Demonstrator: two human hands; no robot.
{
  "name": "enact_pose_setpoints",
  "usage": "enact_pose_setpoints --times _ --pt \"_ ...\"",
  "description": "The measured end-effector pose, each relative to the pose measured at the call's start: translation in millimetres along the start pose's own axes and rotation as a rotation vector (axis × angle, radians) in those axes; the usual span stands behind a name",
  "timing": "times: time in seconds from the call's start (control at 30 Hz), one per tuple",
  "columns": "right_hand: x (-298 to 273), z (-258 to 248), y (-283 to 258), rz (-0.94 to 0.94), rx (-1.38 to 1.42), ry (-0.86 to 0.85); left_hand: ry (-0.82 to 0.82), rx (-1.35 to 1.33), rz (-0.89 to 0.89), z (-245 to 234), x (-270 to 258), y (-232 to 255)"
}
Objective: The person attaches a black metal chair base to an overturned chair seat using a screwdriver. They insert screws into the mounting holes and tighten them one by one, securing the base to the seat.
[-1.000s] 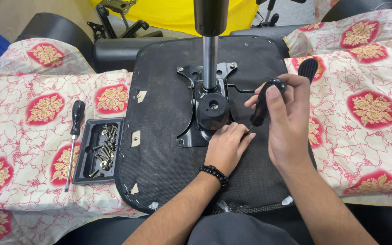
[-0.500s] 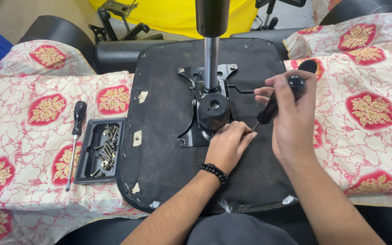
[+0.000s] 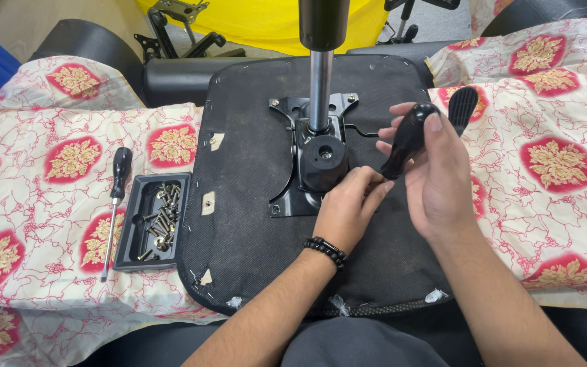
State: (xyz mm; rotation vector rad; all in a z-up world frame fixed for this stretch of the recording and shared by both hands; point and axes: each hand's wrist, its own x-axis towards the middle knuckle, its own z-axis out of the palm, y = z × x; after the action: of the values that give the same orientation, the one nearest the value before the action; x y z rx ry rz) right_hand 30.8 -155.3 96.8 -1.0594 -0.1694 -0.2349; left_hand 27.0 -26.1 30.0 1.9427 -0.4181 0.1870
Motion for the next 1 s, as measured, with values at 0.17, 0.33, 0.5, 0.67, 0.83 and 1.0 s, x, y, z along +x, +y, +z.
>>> enact_pose_setpoints --times 0.17,0.33,0.5,0.67,0.83,1.0 --pt "-3 2 3 -0.11 -0.044 -0.044 0.097 -0.058 -0.045 10 -1 10" --pt "1 0 -2 -0.05 -0.05 -0.037 0.041 -0.315 0.114 6 1 18" --pt "4 -1 -1 -0.099 -0.129 -0.023 0.03 -0.31 0.144 2 3 27" --pt "-4 11 1 -0.111 -0.119 0.171 0.083 -0.292 0.044 5 10 30" --pt "-22 20 6 -0.263 -0.253 0.103 0.144 -0.291 0.03 4 20 33" --pt "-12 12 -5 -0.15 -0.234 0.13 0.06 -0.402 0.171 -9 17 40"
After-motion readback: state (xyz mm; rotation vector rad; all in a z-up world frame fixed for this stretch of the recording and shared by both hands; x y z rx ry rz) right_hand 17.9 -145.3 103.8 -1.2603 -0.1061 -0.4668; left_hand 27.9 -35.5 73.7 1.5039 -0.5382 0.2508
